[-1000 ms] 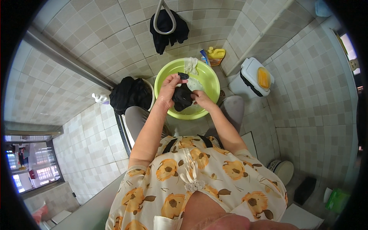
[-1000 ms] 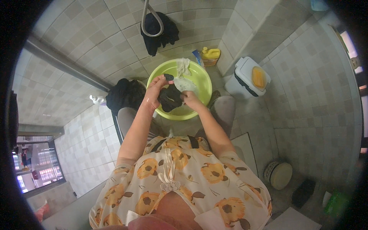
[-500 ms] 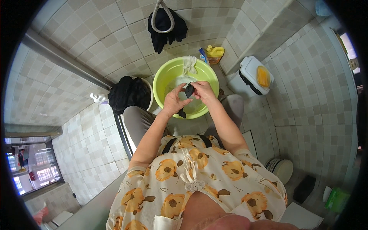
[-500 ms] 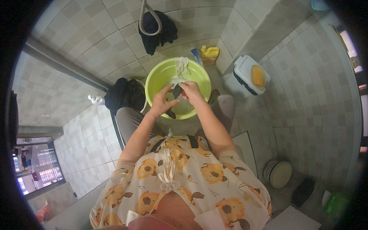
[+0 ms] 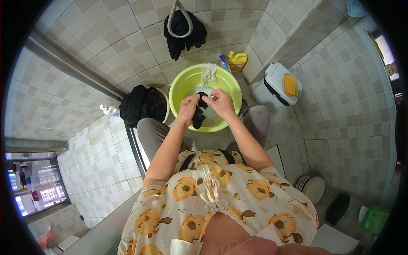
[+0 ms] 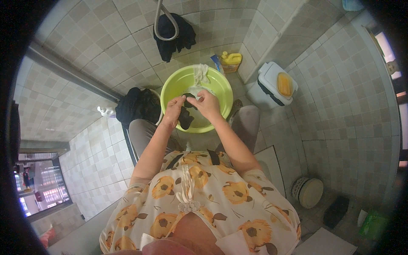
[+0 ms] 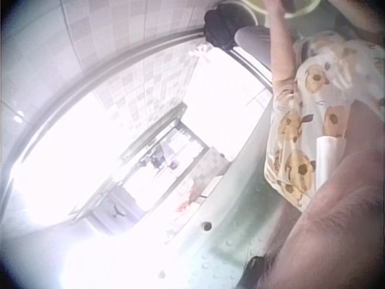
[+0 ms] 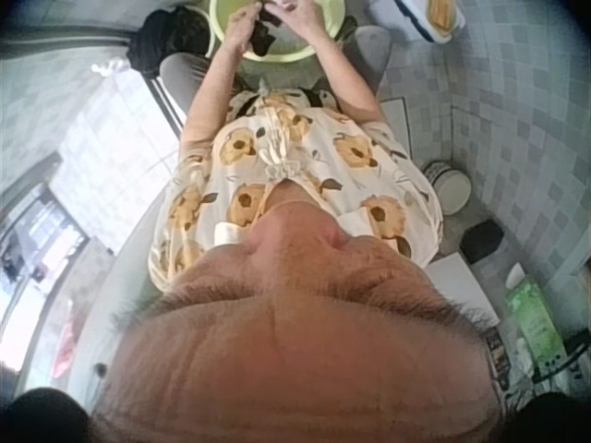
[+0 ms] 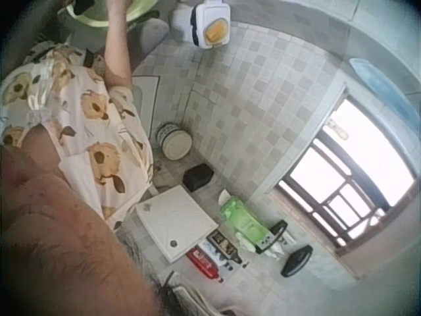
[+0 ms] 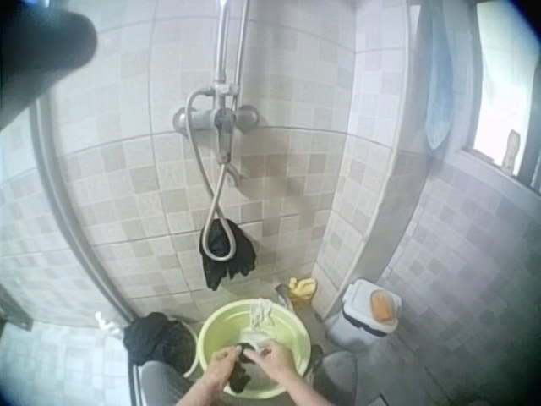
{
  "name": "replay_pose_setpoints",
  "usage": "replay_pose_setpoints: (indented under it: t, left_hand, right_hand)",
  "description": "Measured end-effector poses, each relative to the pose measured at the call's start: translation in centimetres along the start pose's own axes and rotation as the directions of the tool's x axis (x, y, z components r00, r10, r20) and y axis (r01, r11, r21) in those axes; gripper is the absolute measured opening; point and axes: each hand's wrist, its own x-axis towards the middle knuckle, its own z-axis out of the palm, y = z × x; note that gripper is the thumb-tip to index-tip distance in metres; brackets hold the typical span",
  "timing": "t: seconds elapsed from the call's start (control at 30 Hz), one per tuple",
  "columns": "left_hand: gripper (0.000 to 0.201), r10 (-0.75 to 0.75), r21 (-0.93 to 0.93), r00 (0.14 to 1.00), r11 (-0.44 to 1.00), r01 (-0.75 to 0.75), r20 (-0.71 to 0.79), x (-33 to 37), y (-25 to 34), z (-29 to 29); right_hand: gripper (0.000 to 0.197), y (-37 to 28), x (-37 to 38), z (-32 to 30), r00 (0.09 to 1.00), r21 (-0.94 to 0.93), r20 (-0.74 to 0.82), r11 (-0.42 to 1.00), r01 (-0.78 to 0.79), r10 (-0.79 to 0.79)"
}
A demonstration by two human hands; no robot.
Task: The person washes a black sock and a white cloth in a green basin of soapy water by hand, rubbing and squeezing the items.
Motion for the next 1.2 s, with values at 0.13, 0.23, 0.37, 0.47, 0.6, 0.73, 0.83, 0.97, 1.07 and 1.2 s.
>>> replay_pose_setpoints:
  t: [0.13, 0.23, 0.37, 0.47, 0.6, 0.73, 0.83, 0.97, 1.07, 1.2]
  left_hand:
    - [0.025, -0.027, -0.044, 1.000, 0.999, 0.027, -0.010, 0.7, -0.8, -0.9]
    - [0.019, -0.070, 0.032, 0.994, 0.997, 0.068, 0.087, 1.0, -1.1, -2.1]
    - [0.016, -0.151, -0.110, 0.981, 0.980, 0.164, 0.118, 0.0, -0.3, -1.5]
    - [0.013, -0.196, -0.172, 0.960, 0.958, 0.231, 0.199, -0.4, -0.5, -1.2]
    - [0.017, -0.186, 0.164, 0.972, 0.973, 0.163, 0.143, 1.1, -3.5, -2.4]
    - [0.020, -0.087, 0.391, 0.994, 0.914, 0.109, -0.073, 2.4, -5.8, -3.9]
    - [0.016, -0.293, 0.162, 0.956, 0.942, 0.293, -0.026, 2.4, -4.4, -2.9]
    - [0.021, -0.273, 0.145, 0.961, 0.950, 0.277, -0.043, 2.2, -5.2, -2.9]
    - [0.023, 0.081, 0.449, 0.994, 0.893, -0.040, -0.074, 1.7, -6.7, -2.7]
    - [0.009, -0.034, 0.303, 0.999, 0.953, 0.033, -0.002, 1.5, -6.0, -2.9]
  right_hand:
    - [0.027, 1.1, 0.1, 1.3, 0.984, 0.092, 0.076, 0.984, 0.154, -0.161]
    - [0.017, 2.2, 0.4, 1.1, 0.985, 0.235, 0.087, 0.964, 0.127, -0.151]
    - [0.015, 3.8, 0.7, 0.6, 0.993, 0.100, 0.069, 0.991, 0.086, -0.093]
    - [0.021, 3.7, 0.1, 1.2, 0.991, -0.052, 0.137, 0.999, -0.003, 0.010]
    - [0.023, 4.4, 0.1, 2.1, 0.993, 0.108, 0.083, 0.991, 0.075, -0.084]
    - [0.027, 2.1, -0.8, 2.5, 0.955, 0.608, 0.294, 0.764, -0.214, 0.034]
    - [0.031, 1.8, -0.9, 0.9, 0.916, 0.714, 0.400, 0.614, -0.336, 0.036]
    - [0.032, 1.4, -1.7, 0.9, 0.939, 0.313, 0.345, 0.943, -0.109, -0.005]
    - [0.032, 1.3, -2.2, 2.1, 0.989, -0.182, 0.132, 0.979, 0.089, -0.065]
    - [0.032, 2.1, -1.3, 1.9, 0.948, -0.579, 0.123, 0.797, -0.171, 0.292]
